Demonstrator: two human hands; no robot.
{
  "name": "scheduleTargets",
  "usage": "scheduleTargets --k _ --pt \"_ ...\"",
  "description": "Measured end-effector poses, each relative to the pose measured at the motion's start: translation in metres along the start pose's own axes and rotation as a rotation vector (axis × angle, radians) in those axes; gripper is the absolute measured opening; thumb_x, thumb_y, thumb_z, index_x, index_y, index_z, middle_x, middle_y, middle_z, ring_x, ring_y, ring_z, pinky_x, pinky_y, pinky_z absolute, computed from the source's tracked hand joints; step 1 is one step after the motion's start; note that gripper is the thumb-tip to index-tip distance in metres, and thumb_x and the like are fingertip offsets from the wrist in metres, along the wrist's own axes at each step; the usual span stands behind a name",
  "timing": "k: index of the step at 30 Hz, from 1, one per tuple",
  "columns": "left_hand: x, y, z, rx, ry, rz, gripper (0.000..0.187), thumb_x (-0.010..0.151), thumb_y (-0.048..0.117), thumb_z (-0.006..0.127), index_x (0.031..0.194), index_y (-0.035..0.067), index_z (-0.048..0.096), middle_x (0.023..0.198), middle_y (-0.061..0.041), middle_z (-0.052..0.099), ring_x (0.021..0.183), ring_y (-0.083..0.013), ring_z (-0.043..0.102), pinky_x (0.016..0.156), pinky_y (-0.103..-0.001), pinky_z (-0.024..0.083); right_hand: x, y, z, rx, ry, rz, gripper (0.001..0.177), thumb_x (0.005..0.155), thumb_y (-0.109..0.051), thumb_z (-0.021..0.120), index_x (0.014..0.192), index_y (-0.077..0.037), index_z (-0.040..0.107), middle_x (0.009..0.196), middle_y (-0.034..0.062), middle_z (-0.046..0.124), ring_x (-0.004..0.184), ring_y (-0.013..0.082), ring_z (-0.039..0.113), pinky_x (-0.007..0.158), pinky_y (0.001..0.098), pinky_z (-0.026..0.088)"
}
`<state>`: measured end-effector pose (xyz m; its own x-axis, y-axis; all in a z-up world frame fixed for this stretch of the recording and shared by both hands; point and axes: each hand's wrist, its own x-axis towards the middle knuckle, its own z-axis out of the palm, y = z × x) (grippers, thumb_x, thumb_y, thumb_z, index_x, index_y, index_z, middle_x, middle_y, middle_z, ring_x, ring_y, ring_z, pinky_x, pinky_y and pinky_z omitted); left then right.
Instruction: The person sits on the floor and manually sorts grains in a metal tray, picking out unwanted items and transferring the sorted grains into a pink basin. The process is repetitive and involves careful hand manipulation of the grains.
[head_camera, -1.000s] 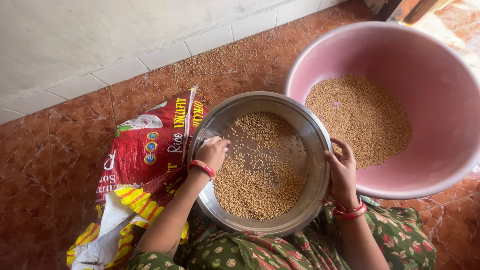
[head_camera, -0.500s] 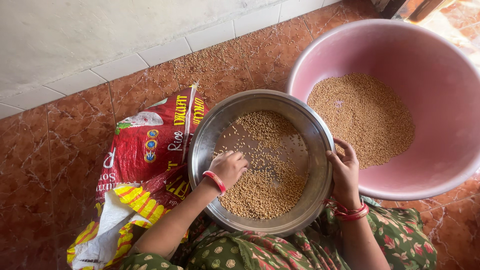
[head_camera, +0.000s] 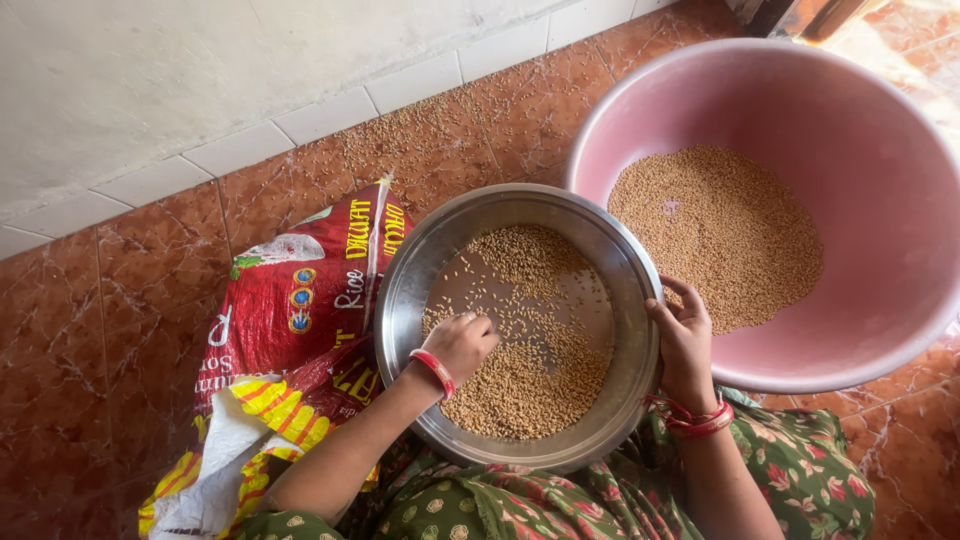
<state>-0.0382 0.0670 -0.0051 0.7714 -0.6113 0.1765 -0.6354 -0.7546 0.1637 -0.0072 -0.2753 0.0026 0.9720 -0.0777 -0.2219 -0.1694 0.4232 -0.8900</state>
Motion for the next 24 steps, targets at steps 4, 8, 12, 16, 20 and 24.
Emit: scheduleTargets --k 4,8,12,16,20,24 --pt "0.006 0.003 0.008 0.073 -0.215 -0.002 0.013 0.096 0.002 0.064 0.084 0.005 0.07 0.088 -0.014 0.069 0.079 -0.0218 0.071 0.071 -0.034 0.062 -0.001 -0.001 0.002 -0.012 0.002 -0.01 0.046 0.096 -0.002 0.063 0.14 0.001 0.05 0.112 0.0178 0.071 0.089 0.0185 0.072 0.074 0.0303 0.062" --pt "0.014 0.012 0.006 0.144 -0.256 0.0 0.006 0.088 0.003 0.066 0.084 0.004 0.07 0.087 -0.017 0.071 0.082 -0.0254 0.072 0.072 -0.037 0.062 -0.002 -0.001 0.003 -0.013 0.001 -0.016 0.046 0.096 -0.002 0.062 0.14 0.002 0.05 0.112 0.0175 0.07 0.089 0.018 0.072 0.074 0.0302 0.062" --pt "0.02 0.018 0.002 0.146 -0.253 -0.043 0.003 0.086 0.003 0.067 0.084 0.004 0.069 0.086 -0.016 0.071 0.083 -0.0272 0.071 0.073 -0.038 0.062 -0.002 -0.001 0.003 -0.038 0.021 -0.009 0.045 0.096 -0.003 0.062 0.14 0.002 0.051 0.11 0.0183 0.071 0.087 0.0183 0.072 0.073 0.0306 0.062" --pt "0.027 0.012 -0.001 -0.061 -0.348 -0.145 0.005 0.089 0.008 0.068 0.091 0.003 0.068 0.088 -0.019 0.069 0.079 -0.0282 0.07 0.07 -0.038 0.061 -0.001 -0.001 0.004 -0.031 0.021 -0.004 0.045 0.096 -0.002 0.062 0.139 0.002 0.051 0.111 0.0187 0.07 0.086 0.0188 0.072 0.072 0.0313 0.062" --pt "0.061 -0.048 -0.047 -0.069 0.388 -0.399 0.019 0.102 -0.005 0.055 0.119 0.001 0.062 0.108 -0.014 0.067 0.078 -0.0217 0.068 0.063 -0.031 0.06 0.0 0.0 0.001 -0.033 0.016 -0.013 0.045 0.096 -0.002 0.062 0.139 0.002 0.05 0.112 0.0187 0.069 0.088 0.0184 0.072 0.073 0.0311 0.062" --pt "0.049 -0.077 -0.091 0.092 0.538 -0.401 0.047 0.09 0.005 0.064 0.136 -0.001 0.055 0.139 -0.023 0.057 0.121 -0.0385 0.063 0.103 -0.041 0.052 0.0 0.0 0.002 -0.005 -0.012 -0.019 0.045 0.097 -0.003 0.062 0.14 0.003 0.05 0.113 0.0185 0.069 0.09 0.0183 0.071 0.074 0.03 0.061"
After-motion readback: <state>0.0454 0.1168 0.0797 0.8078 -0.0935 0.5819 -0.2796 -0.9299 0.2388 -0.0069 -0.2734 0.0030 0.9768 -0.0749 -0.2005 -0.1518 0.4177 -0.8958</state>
